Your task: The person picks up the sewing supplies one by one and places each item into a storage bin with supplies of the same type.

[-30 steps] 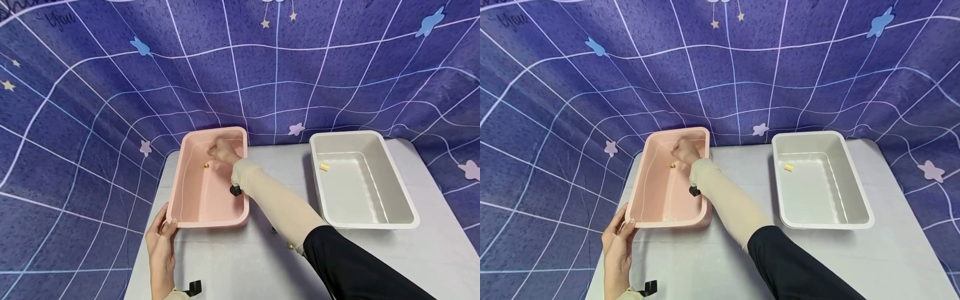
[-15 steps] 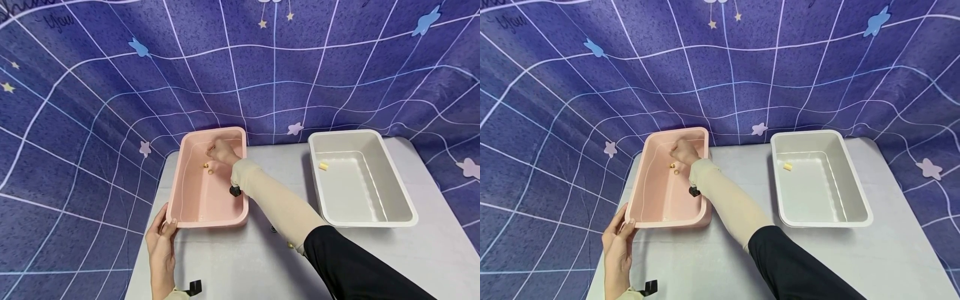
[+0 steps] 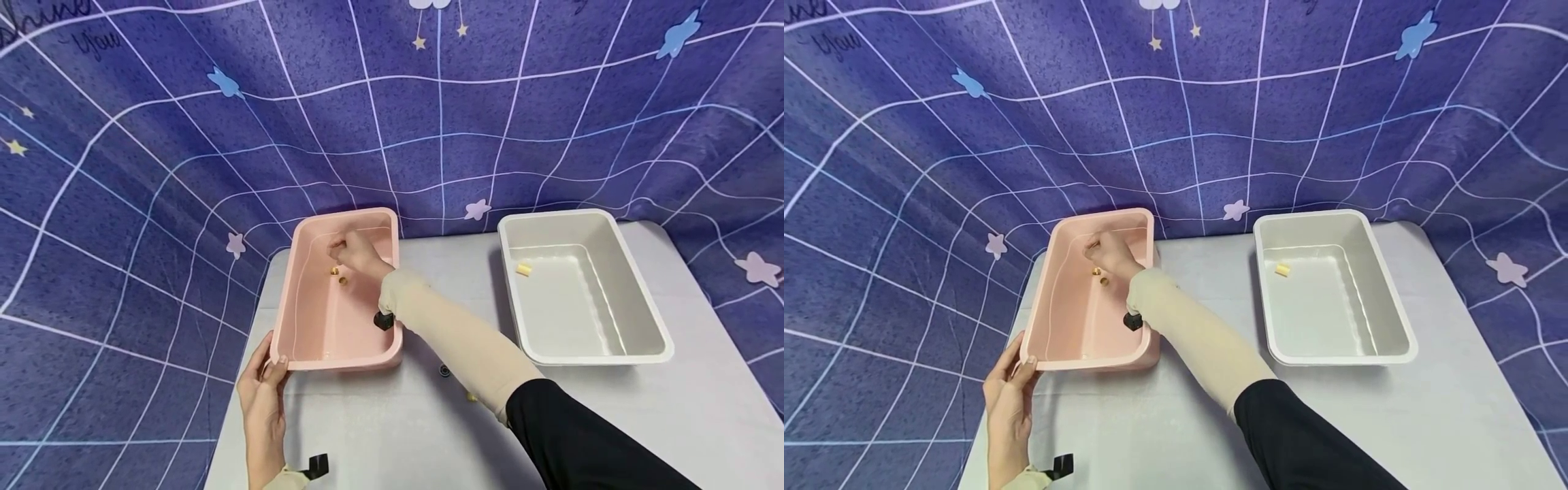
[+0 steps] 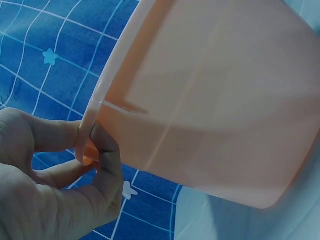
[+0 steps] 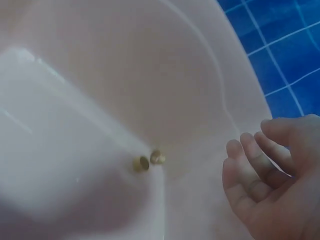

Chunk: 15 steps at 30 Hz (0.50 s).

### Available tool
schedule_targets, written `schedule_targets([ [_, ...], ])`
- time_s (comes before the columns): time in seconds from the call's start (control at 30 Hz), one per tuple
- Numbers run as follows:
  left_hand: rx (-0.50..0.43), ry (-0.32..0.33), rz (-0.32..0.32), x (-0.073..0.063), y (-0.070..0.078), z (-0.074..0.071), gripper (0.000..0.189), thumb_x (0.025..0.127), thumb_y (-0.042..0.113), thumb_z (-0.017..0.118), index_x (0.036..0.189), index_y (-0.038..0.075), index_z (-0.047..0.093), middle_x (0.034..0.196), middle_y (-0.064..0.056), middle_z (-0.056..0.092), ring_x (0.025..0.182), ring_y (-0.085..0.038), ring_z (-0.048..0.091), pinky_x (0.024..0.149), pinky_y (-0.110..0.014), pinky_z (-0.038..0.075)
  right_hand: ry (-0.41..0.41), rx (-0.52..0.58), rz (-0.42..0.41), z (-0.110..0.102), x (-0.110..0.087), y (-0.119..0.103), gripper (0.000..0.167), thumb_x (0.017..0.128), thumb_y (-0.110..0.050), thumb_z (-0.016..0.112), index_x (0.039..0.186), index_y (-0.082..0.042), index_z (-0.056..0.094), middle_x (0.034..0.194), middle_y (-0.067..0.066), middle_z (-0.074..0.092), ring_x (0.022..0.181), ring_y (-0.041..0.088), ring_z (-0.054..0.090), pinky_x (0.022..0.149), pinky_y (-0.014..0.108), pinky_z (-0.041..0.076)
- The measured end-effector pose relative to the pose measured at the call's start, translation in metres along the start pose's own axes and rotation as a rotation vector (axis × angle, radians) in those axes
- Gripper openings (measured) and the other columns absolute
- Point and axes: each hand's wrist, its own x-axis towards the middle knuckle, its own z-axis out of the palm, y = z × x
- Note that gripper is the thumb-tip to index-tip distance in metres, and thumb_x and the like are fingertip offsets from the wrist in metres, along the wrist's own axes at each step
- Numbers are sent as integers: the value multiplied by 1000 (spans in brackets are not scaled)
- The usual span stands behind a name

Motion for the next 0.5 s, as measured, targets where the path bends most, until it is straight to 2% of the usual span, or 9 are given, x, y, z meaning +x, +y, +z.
schedule_targets([
  [0.1, -4, -4, 5, 0, -1, 0, 59, 99, -13, 54, 156, -1, 44, 134, -5, 56, 118, -10, 66, 93, -21, 59, 6, 85, 5, 3, -5, -4, 23, 100, -3, 65, 119, 5, 74, 109, 21, 78, 87, 31, 77, 72, 16, 56],
  [0.2, -5, -4, 6, 0, -1, 0, 59, 99, -13, 54, 156, -1, 44, 135, -6, 56, 117, -10, 65, 92, -20, 59, 2, 174, 11, 5, -10, -9, 24, 99, -4, 67, 120, 5, 72, 110, 23, 77, 80, 26, 75, 65, 20, 58],
  [0.33, 3, 5, -5, 1, -1, 0, 58, 100, -13, 53, 156, 1, 45, 137, -5, 56, 117, -10, 65, 91, -20, 59, -5, 245, -13, 5, -19, -21, 24, 100, -8, 67, 122, 1, 73, 109, 20, 75, 84, 32, 74, 55, 20, 54],
  [0.5, 6, 6, -15, 1, 0, 1, 58, 100, -13, 52, 156, 2, 46, 139, -6, 55, 119, -11, 64, 92, -20, 60, -27, 251, -47, -1, -32, -35, 22, 102, -15, 67, 120, -4, 72, 103, 15, 73, 72, 18, 67, 43, 23, 46],
])
